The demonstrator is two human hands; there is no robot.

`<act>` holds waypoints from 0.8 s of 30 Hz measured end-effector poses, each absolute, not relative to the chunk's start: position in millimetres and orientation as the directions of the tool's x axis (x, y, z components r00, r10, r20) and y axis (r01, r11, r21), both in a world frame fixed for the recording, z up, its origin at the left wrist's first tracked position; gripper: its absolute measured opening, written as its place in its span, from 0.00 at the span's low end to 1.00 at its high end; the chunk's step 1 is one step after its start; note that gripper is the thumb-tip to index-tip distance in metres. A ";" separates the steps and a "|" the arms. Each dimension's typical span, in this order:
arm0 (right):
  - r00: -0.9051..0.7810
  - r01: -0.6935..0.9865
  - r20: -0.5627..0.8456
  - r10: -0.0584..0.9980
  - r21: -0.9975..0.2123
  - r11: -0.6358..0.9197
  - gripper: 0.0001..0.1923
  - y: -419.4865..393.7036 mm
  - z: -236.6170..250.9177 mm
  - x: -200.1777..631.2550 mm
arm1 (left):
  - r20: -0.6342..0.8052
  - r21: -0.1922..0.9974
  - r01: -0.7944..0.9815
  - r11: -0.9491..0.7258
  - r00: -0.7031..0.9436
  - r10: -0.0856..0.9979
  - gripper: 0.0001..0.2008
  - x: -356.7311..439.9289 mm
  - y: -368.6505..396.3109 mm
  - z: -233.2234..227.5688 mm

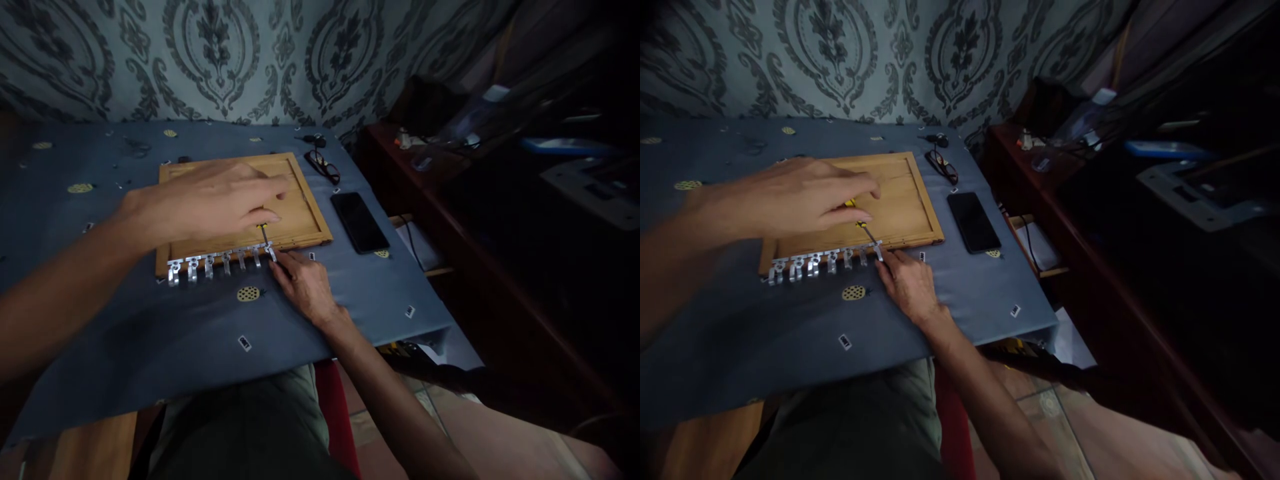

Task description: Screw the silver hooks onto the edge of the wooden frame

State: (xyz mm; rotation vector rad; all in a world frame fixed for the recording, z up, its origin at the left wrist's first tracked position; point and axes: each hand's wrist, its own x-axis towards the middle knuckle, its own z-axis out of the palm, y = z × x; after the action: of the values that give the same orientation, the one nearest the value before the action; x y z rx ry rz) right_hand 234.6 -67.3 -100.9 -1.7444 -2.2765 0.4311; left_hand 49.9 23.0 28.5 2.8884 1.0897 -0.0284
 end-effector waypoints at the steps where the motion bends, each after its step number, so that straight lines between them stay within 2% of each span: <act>1: -0.261 0.892 0.018 0.965 -0.377 0.249 0.20 -67.4 -101.5 235.0 | -0.050 0.087 0.648 -0.757 0.761 0.646 0.16 48.8 21.9 29.4; 4: -0.269 0.886 0.033 0.963 -0.384 0.261 0.19 -67.6 -102.7 235.9 | -0.076 0.192 0.594 -0.781 0.802 0.592 0.11 44.5 20.4 31.4; 6: -0.272 0.884 0.037 0.962 -0.386 0.265 0.19 -67.9 -102.9 236.1 | -0.056 0.211 0.559 -0.802 0.826 0.561 0.11 42.1 20.2 32.0; 10: -0.260 0.891 0.029 0.965 -0.378 0.252 0.19 -68.0 -102.4 235.7 | 0.025 0.171 0.546 -0.820 0.830 0.557 0.12 41.3 19.2 30.1; 16: -0.253 0.896 0.012 0.968 -0.374 0.239 0.20 -67.8 -101.5 235.2 | 0.050 0.179 0.599 -0.781 0.787 0.615 0.14 46.5 11.7 25.3; 21: -0.254 0.892 0.011 0.967 -0.385 0.238 0.20 -68.5 -100.0 235.1 | -0.039 0.101 0.663 -0.742 0.748 0.662 0.16 54.7 2.4 35.5; 24: -0.254 0.891 0.004 0.967 -0.389 0.235 0.20 -68.6 -99.2 234.9 | -0.088 0.107 0.672 -0.733 0.740 0.666 0.16 58.6 0.3 39.6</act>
State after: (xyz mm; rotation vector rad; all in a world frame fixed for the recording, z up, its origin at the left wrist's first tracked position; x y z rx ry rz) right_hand 234.9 -68.6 -99.2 -1.7457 -2.2649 0.4550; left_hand 58.6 0.3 39.6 2.8064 1.0845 -0.0660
